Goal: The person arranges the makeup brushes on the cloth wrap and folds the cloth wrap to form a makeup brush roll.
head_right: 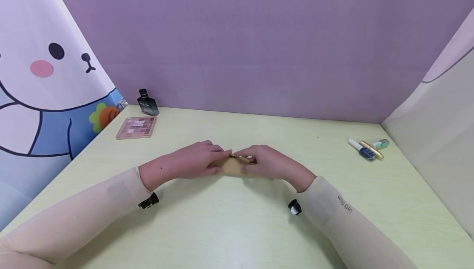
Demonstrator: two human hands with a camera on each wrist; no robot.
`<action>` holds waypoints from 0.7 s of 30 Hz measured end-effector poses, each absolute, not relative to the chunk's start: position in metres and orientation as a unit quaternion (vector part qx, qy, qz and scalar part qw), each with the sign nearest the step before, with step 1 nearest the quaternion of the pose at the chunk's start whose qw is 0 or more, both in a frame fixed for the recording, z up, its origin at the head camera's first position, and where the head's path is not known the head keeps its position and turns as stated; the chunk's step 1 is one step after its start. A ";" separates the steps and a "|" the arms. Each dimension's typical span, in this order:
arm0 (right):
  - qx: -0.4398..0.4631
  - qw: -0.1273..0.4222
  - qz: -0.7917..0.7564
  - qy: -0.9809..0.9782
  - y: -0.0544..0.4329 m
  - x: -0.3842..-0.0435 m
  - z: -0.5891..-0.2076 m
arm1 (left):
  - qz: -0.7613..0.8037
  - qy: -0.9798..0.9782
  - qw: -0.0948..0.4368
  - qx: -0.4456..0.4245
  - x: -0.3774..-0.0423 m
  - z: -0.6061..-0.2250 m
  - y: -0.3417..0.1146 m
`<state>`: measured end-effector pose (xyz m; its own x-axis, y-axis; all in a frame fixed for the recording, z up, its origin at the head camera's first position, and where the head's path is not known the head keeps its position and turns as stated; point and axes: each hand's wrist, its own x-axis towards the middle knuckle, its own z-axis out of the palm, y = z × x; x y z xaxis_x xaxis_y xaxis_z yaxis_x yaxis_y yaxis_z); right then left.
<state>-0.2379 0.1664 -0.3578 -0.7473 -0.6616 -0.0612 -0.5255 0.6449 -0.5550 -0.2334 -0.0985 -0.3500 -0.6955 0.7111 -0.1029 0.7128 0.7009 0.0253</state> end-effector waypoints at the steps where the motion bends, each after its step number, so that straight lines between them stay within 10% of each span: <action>1: -0.337 0.127 -0.259 0.896 0.166 -0.238 -0.358 | -0.008 0.921 0.052 0.387 -0.233 -0.350 -0.099; 21: -0.386 0.089 -0.210 0.894 0.160 -0.236 -0.361 | -0.021 0.923 0.061 0.380 -0.230 -0.352 -0.098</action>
<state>-0.2361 0.1604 -0.3608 -0.6859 -0.7276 0.0030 -0.6529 0.6137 -0.4439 -0.2300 -0.0981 -0.3525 -0.7035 0.6991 -0.1281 0.7041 0.7100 0.0078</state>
